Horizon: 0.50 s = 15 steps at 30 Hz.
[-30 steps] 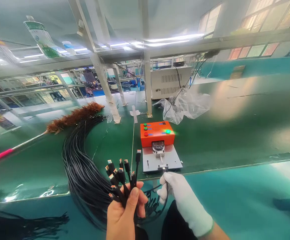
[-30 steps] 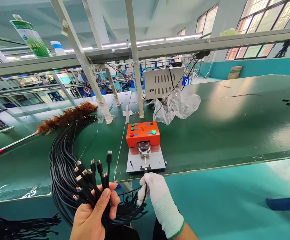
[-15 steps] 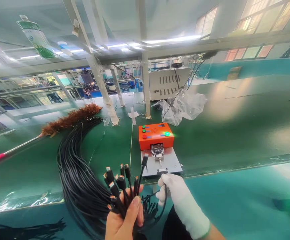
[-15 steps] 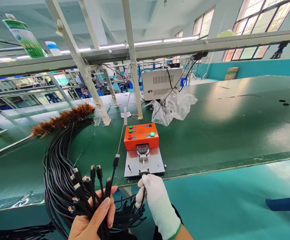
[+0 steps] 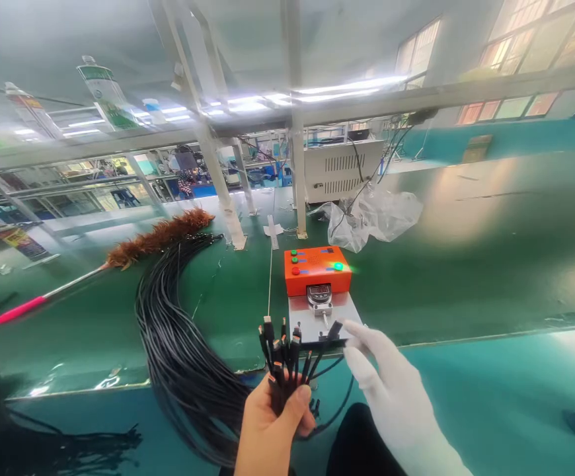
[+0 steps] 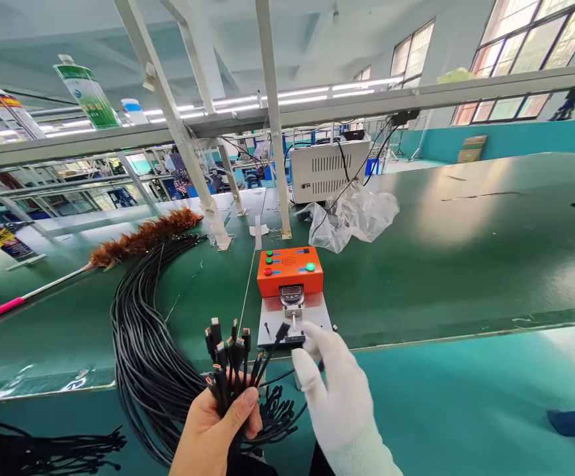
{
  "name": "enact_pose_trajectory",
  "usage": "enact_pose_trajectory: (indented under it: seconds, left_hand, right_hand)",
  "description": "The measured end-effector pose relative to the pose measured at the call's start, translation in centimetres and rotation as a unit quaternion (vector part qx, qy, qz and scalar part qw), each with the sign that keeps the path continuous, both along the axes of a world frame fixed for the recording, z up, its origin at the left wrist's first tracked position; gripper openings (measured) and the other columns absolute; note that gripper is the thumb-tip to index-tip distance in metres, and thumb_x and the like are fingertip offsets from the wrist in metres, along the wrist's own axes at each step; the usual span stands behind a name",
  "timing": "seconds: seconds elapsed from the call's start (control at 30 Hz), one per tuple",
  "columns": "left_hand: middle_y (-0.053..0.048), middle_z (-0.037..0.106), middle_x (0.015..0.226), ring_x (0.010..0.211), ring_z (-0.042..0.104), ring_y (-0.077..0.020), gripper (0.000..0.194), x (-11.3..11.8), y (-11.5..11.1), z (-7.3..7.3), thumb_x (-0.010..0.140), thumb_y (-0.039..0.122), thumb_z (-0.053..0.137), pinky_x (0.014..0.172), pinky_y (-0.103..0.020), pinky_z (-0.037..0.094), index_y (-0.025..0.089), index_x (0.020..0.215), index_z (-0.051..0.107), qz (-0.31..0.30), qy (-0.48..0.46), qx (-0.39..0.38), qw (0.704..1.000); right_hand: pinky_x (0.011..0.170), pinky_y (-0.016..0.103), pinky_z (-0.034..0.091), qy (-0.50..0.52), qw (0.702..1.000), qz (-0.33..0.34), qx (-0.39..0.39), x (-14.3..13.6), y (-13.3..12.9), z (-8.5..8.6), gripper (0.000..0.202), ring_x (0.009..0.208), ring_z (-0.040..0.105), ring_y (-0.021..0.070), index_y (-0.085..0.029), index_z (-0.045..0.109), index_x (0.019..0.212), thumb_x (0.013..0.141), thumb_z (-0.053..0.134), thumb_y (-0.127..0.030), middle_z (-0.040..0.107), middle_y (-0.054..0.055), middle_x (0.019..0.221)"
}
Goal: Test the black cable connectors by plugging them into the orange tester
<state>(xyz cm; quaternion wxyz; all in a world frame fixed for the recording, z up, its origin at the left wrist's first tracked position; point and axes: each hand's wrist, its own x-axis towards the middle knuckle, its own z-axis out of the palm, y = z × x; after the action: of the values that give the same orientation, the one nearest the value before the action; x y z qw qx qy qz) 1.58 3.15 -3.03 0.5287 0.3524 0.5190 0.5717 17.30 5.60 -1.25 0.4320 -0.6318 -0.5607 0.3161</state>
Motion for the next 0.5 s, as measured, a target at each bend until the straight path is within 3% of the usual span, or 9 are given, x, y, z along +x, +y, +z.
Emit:
enact_pose_trajectory:
  seconds: [0.07, 0.17, 0.23, 0.33, 0.4, 0.5]
  left_hand:
    - [0.001, 0.061, 0.042, 0.04, 0.05, -0.01, 0.035, 0.3, 0.0, -0.2, 0.058, 0.044, 0.083, 0.042, -0.02, 0.041, 0.014, 0.064, 0.068, -0.004, 0.007, 0.001, 1.0]
    - [-0.002, 0.072, 0.061, 0.06, 0.063, -0.0152, 0.032, 0.2, 0.0, -0.1, 0.06, 0.045, 0.082, 0.061, -0.023, 0.05, 0.015, 0.068, 0.072, 0.045, 0.008, 0.001, 0.999]
    - [-0.001, 0.072, 0.065, 0.064, 0.063, -0.0138, 0.03, -0.2, 0.0, 0.2, 0.065, 0.046, 0.078, 0.068, -0.021, 0.05, 0.016, 0.067, 0.073, 0.094, 0.014, 0.016, 0.995]
    - [0.002, 0.063, 0.057, 0.043, 0.046, -0.0055, 0.037, -0.9, -0.1, 0.7, 0.07, 0.048, 0.074, 0.047, -0.018, 0.041, 0.015, 0.054, 0.065, 0.076, 0.026, 0.034, 0.996]
    - [0.001, 0.062, 0.056, 0.039, 0.039, -0.0039, 0.039, -1.1, -0.1, 0.9, 0.07, 0.048, 0.074, 0.039, -0.018, 0.034, 0.014, 0.052, 0.064, 0.038, 0.024, 0.021, 0.999]
    - [0.0, 0.06, 0.052, 0.039, 0.039, -0.0046, 0.037, -0.7, -0.2, 0.9, 0.067, 0.047, 0.077, 0.037, -0.017, 0.03, 0.014, 0.055, 0.066, 0.039, 0.009, 0.01, 0.999]
  right_hand:
    - [0.084, 0.033, 0.045, 0.158, 0.987, 0.031, 0.023, -1.2, -0.3, 1.1, 0.036, 0.092, 0.062, 0.0233, -0.022, 0.064, 0.103, 0.082, 0.05, -0.046, 0.069, 0.007, 0.097]
    - [0.072, 0.028, 0.048, 0.31, 0.949, 0.054, -0.027, -2.5, -0.2, 1.3, 0.028, 0.072, 0.063, 0.0186, -0.018, 0.061, 0.075, 0.084, 0.05, -0.042, 0.069, 0.005, 0.072]
    - [0.058, 0.026, 0.046, 0.35, 0.93, 0.07, -0.083, -2.7, 0.2, 0.2, 0.029, 0.052, 0.057, 0.015, -0.019, 0.053, 0.067, 0.084, 0.049, -0.042, 0.062, 0.001, 0.053]
    - [0.043, 0.025, 0.04, 0.365, 0.909, 0.081, -0.183, -2.4, 1.1, -2.3, 0.029, 0.036, 0.048, 0.0124, -0.02, 0.048, 0.06, 0.078, 0.052, -0.042, 0.054, -0.002, 0.038]
    - [0.04, 0.026, 0.04, 0.362, 0.903, 0.072, -0.221, -2.3, 1.7, -3.7, 0.028, 0.031, 0.046, 0.0123, -0.02, 0.048, 0.057, 0.073, 0.053, -0.043, 0.051, -0.002, 0.033]
    - [0.044, 0.028, 0.044, 0.353, 0.906, 0.069, -0.225, -2.4, 2.5, -4.6, 0.028, 0.029, 0.046, 0.0119, -0.019, 0.049, 0.056, 0.07, 0.053, -0.043, 0.051, -0.002, 0.031]
